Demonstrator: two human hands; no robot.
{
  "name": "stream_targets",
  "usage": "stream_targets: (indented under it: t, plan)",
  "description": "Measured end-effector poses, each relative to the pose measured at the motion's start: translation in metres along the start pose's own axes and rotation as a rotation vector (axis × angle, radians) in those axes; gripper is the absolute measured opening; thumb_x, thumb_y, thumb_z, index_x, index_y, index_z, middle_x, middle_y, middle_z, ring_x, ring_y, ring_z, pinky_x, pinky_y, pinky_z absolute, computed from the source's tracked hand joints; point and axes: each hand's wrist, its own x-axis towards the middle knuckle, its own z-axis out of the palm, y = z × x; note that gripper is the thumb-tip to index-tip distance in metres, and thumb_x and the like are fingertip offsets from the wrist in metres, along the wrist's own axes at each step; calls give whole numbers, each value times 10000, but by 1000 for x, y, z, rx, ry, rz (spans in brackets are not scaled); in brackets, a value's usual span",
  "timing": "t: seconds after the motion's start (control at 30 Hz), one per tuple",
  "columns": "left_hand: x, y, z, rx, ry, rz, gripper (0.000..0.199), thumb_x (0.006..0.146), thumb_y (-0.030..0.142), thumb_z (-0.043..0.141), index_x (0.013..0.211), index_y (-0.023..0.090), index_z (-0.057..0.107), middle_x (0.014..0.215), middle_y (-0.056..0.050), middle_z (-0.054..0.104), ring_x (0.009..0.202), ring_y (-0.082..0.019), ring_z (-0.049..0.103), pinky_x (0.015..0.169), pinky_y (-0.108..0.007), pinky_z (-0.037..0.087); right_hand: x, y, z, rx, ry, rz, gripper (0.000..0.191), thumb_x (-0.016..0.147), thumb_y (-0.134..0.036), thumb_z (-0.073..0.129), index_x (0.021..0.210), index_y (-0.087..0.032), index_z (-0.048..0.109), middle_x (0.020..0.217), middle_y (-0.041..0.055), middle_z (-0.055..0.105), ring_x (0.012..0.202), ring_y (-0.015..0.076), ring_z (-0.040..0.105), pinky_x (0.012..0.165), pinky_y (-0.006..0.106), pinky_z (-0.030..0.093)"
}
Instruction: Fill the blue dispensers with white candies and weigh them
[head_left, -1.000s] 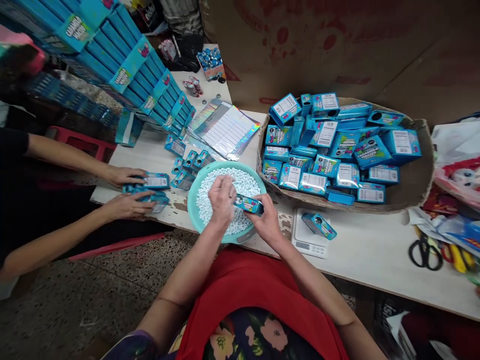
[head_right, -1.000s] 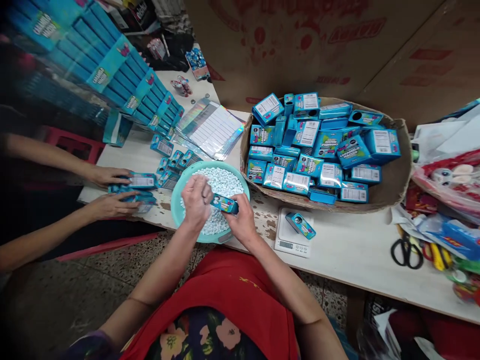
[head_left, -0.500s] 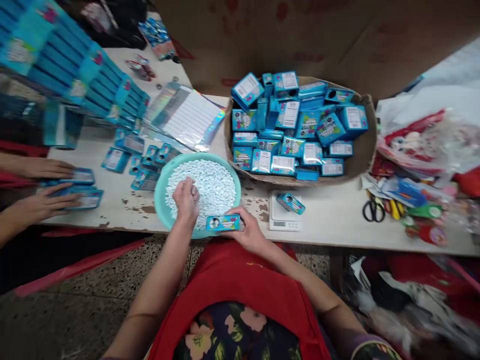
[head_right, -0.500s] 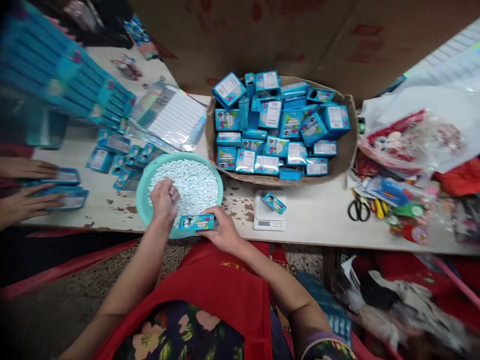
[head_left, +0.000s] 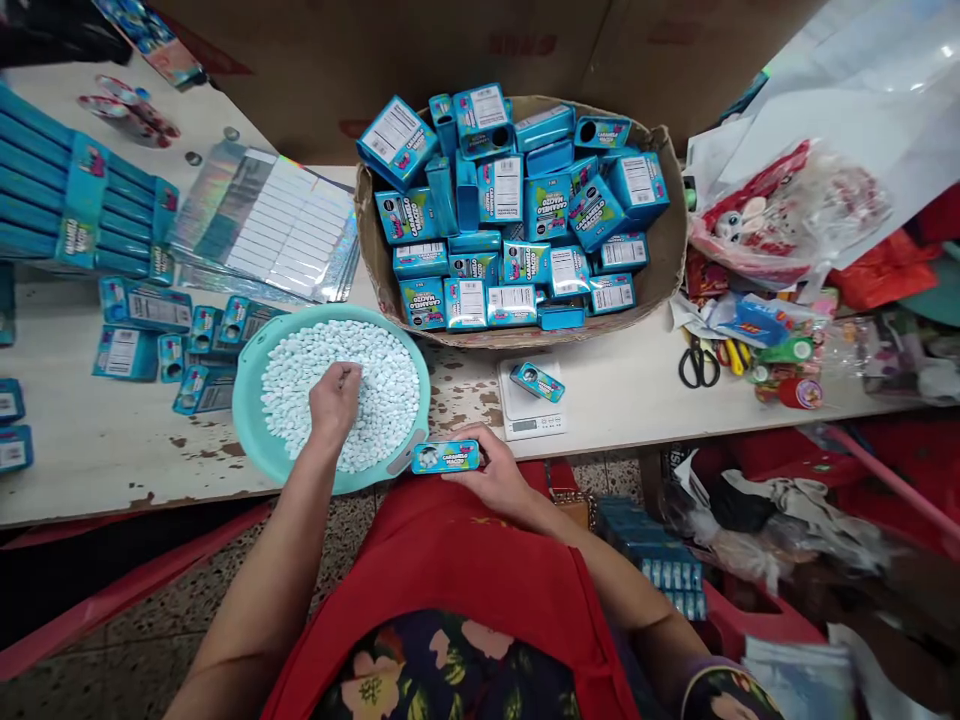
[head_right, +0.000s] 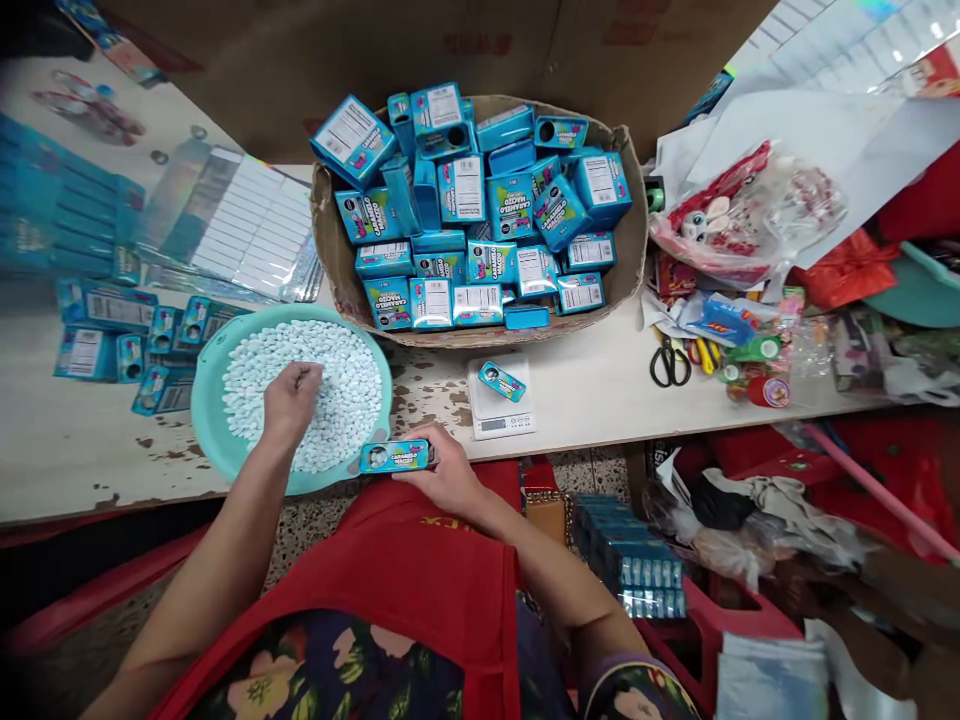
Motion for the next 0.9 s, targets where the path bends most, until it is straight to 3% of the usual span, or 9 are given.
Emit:
stream_targets:
  t: [0.1,0.2,0.27,0.43,0.5,0.57,0.67,0.77,0.9]
  plan:
    - [-2,4,-5,489,-154,272,93,759,207,554,796,194,638,850,-66,658,858,-253,580,799,-349,437,-3,0,-13,2,89,39,357,693,-306,774,990,-236,589,1028,30,638,952,181,620,822,308,509]
    - [-12,24,5,670,-211,472,203,846,251,492,943,181,655,1007,-107,667,969,-281,582,886,-408,425,-11,3,-32,32,147,73,372,665,-313,796,969,-235,597,1016,26,636,939,183,619,820,305,506]
    - [-27,46,30,600,-270,621,244,897,260,448,1024,177,639,1051,-104,662,1000,-253,584,896,-387,440,-20,8,-49,26,193,88,369,655,-307,805,956,-234,606,1003,26,635,939,188,619,830,311,504]
    - [-72,97,131,588,-741,1167,360,920,144,384,1238,230,530,1272,-92,563,1141,-231,525,876,-366,462,-56,25,-93,-56,260,188,324,681,-315,777,942,-221,611,982,49,659,932,218,629,831,352,514]
    - [-81,106,157,712,-786,1175,371,917,130,377,1255,209,506,1201,-103,581,1028,-238,573,790,-371,485,-66,31,-109,-104,311,247,361,652,-334,790,943,-219,608,970,46,667,891,220,638,790,347,525]
    - [-81,108,160,751,-809,1109,345,895,110,404,1215,171,518,1102,-101,596,928,-216,600,735,-338,495,-67,37,-121,-161,370,293,419,629,-360,798,976,-212,617,961,43,671,869,220,640,768,339,527]
    - [-73,107,113,573,-648,918,328,883,240,515,1202,164,501,1056,-90,595,930,-195,604,731,-289,502,-48,43,-126,-165,518,284,502,593,-384,814,1013,-195,613,975,46,667,854,211,638,770,343,526]
    - [-62,105,24,403,-235,720,374,853,378,586,1174,203,508,1006,-62,620,900,-181,608,754,-286,507,-13,48,-118,-145,679,194,534,576,-393,823,1010,-175,602,974,53,660,855,206,634,797,369,522]
    - [-41,68,-101,623,359,346,421,724,465,681,1032,194,582,944,-76,647,874,-262,617,797,-423,511,21,59,-112,-219,663,85,508,613,-436,785,998,-165,596,996,75,655,923,227,622,882,429,493]
